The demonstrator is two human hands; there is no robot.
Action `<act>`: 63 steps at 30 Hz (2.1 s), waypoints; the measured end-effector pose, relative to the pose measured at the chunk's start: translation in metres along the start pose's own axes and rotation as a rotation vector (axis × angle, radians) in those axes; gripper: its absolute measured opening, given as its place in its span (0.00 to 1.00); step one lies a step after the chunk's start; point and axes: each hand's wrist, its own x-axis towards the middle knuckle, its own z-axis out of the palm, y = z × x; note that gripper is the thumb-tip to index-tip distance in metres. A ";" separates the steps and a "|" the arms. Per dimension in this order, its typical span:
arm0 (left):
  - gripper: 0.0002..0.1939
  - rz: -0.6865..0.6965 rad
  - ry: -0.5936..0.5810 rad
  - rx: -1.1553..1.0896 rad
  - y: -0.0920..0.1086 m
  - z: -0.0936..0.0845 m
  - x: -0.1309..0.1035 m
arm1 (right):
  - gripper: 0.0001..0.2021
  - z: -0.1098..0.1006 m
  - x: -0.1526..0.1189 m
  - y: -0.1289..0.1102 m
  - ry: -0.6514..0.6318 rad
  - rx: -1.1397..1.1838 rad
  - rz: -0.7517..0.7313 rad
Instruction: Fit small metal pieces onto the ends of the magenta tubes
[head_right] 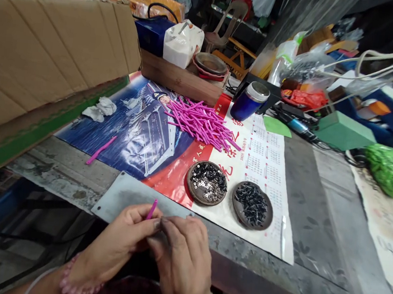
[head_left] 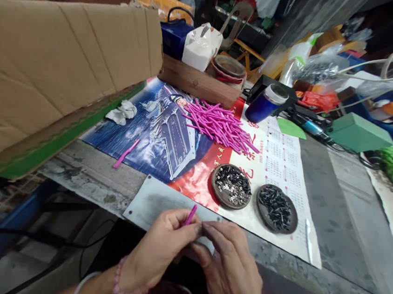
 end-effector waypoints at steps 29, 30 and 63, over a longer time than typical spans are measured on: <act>0.08 0.568 -0.106 1.168 0.003 -0.008 -0.038 | 0.04 -0.024 -0.021 0.010 -0.063 0.858 0.786; 0.08 0.599 -0.099 1.213 0.003 -0.009 -0.039 | 0.04 -0.024 -0.019 0.009 -0.089 0.861 0.770; 0.10 0.654 -0.236 1.505 0.015 -0.024 -0.040 | 0.10 -0.031 0.004 0.019 -0.462 0.498 0.218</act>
